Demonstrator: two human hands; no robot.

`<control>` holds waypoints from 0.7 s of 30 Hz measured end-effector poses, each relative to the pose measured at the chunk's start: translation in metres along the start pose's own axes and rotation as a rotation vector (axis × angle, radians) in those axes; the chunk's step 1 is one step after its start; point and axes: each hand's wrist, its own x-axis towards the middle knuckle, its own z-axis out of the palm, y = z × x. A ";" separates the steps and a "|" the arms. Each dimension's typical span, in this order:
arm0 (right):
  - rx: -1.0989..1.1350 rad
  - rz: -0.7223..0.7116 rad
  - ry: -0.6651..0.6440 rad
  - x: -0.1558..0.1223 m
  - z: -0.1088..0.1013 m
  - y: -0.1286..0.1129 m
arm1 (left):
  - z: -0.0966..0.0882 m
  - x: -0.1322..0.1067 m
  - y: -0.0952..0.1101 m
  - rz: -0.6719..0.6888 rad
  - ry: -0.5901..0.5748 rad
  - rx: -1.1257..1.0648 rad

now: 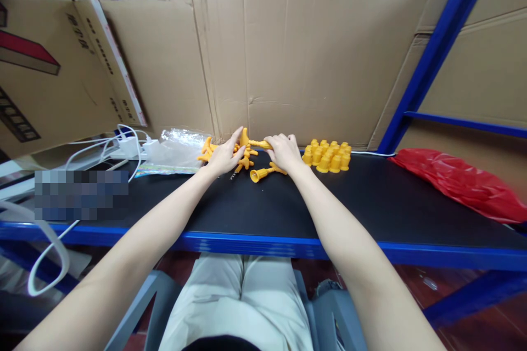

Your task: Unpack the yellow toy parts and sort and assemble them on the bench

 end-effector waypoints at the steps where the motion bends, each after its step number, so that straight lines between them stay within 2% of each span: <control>1: 0.013 -0.023 0.003 0.000 0.001 0.000 | 0.000 0.000 0.000 0.009 0.008 0.008; 6: 0.072 -0.107 0.017 0.001 0.005 -0.005 | 0.003 0.001 -0.002 0.018 0.026 0.087; 10: 0.104 -0.081 -0.013 0.002 0.006 -0.006 | 0.003 0.001 -0.002 0.003 0.016 0.125; 15: 0.067 -0.075 -0.074 0.003 0.007 -0.004 | 0.007 0.002 -0.003 0.057 -0.045 0.117; 21: -0.032 -0.122 0.001 0.003 0.002 -0.006 | 0.008 0.003 -0.004 0.058 -0.051 0.027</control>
